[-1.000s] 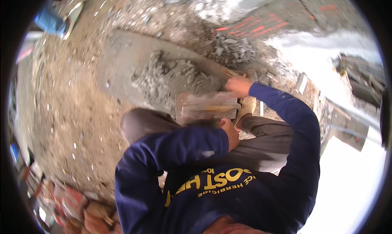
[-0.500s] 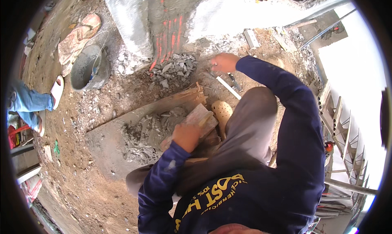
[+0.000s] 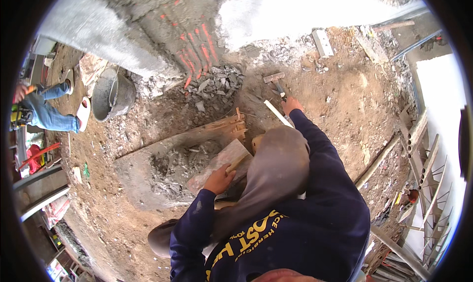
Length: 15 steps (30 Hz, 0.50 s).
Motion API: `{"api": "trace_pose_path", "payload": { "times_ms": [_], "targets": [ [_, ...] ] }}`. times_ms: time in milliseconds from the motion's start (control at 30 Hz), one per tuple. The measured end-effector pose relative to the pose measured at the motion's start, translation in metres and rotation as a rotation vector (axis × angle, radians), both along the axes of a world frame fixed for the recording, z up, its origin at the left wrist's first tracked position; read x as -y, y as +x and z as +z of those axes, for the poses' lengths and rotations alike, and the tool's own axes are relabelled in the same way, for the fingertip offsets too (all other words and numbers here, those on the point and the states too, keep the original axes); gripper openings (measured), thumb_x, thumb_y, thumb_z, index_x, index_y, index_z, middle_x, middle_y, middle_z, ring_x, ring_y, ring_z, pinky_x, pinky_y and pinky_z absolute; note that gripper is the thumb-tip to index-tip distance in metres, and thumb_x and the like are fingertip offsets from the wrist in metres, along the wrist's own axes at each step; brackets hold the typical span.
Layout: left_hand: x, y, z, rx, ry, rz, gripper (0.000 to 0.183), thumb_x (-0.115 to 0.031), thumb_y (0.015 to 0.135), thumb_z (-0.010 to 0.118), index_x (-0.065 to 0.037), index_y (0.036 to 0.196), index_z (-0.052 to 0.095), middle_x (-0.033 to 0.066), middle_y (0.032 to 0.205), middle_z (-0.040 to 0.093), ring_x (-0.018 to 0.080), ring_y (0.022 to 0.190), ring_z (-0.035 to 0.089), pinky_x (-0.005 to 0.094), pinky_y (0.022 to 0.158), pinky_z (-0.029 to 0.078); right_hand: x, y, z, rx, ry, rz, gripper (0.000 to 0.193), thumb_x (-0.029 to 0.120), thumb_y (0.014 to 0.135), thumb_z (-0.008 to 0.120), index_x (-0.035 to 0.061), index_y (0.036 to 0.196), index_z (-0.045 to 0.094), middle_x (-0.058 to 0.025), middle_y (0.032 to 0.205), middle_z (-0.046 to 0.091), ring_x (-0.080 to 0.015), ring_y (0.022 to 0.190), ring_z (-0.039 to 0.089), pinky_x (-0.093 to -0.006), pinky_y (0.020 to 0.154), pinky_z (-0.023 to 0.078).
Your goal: The person uses a trowel to apply and smooth wet cement onto a vertical wall surface, working around embedded orange pipes. They repeatedly scoop material and press it against the wall, using a straight edge to level the surface.
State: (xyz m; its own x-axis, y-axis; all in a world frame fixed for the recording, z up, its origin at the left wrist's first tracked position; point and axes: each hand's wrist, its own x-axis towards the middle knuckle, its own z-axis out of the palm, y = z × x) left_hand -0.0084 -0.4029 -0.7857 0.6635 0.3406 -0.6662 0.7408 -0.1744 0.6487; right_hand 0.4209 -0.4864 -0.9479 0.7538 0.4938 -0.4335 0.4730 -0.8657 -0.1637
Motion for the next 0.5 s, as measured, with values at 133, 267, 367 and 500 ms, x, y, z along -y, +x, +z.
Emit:
{"api": "trace_pose_path", "payload": {
  "times_ms": [133, 267, 367, 500],
  "targets": [
    [0.0, 0.023, -0.003, 0.059, 0.135, 0.005, 0.044, -0.029, 0.092, 0.059, -0.005, 0.128, 0.052, 0.0152, 0.084, 0.068, 0.0243, 0.074, 0.067, 0.0353, 0.068, 0.051, 0.011, 0.008, -0.001, 0.013, 0.117, -0.056, 0.047, 0.045, 0.085, 0.059, 0.0003, 0.1, 0.061, -0.0264, 0.098, 0.064, -0.0419, 0.094, 0.062, -0.049, 0.083, 0.049],
    [-0.01, 0.047, 0.015, 0.116, 0.009, 0.223, 0.042, -0.028, 0.092, 0.059, -0.006, 0.127, 0.053, 0.0159, 0.087, 0.067, 0.0266, 0.078, 0.067, 0.0361, 0.068, 0.051, 0.034, -0.015, 0.031, -0.15, 0.218, -0.009, 0.056, 0.054, 0.079, 0.064, 0.0014, 0.097, 0.064, -0.0254, 0.089, 0.066, -0.041, 0.088, 0.064, -0.0484, 0.077, 0.05],
    [-0.02, 0.055, 0.02, 0.159, 0.085, 0.188, 0.041, -0.027, 0.092, 0.059, -0.006, 0.126, 0.053, 0.0164, 0.089, 0.068, 0.0282, 0.08, 0.068, 0.0364, 0.07, 0.052, 0.056, -0.044, 0.035, -0.115, 0.09, -0.018, 0.069, 0.064, 0.071, 0.067, 0.0046, 0.106, 0.063, -0.0224, 0.096, 0.067, -0.0396, 0.093, 0.064, -0.0488, 0.079, 0.05],
    [-0.043, 0.06, 0.074, 0.206, 0.141, 0.098, 0.042, -0.027, 0.092, 0.06, -0.006, 0.127, 0.051, 0.0175, 0.095, 0.069, 0.0286, 0.083, 0.068, 0.0368, 0.074, 0.053, 0.061, -0.048, 0.036, -0.141, 0.026, 0.018, 0.063, 0.059, 0.069, 0.071, 0.0097, 0.108, 0.064, -0.0202, 0.097, 0.068, -0.0377, 0.094, 0.065, -0.0469, 0.08, 0.051]
  ]
}}
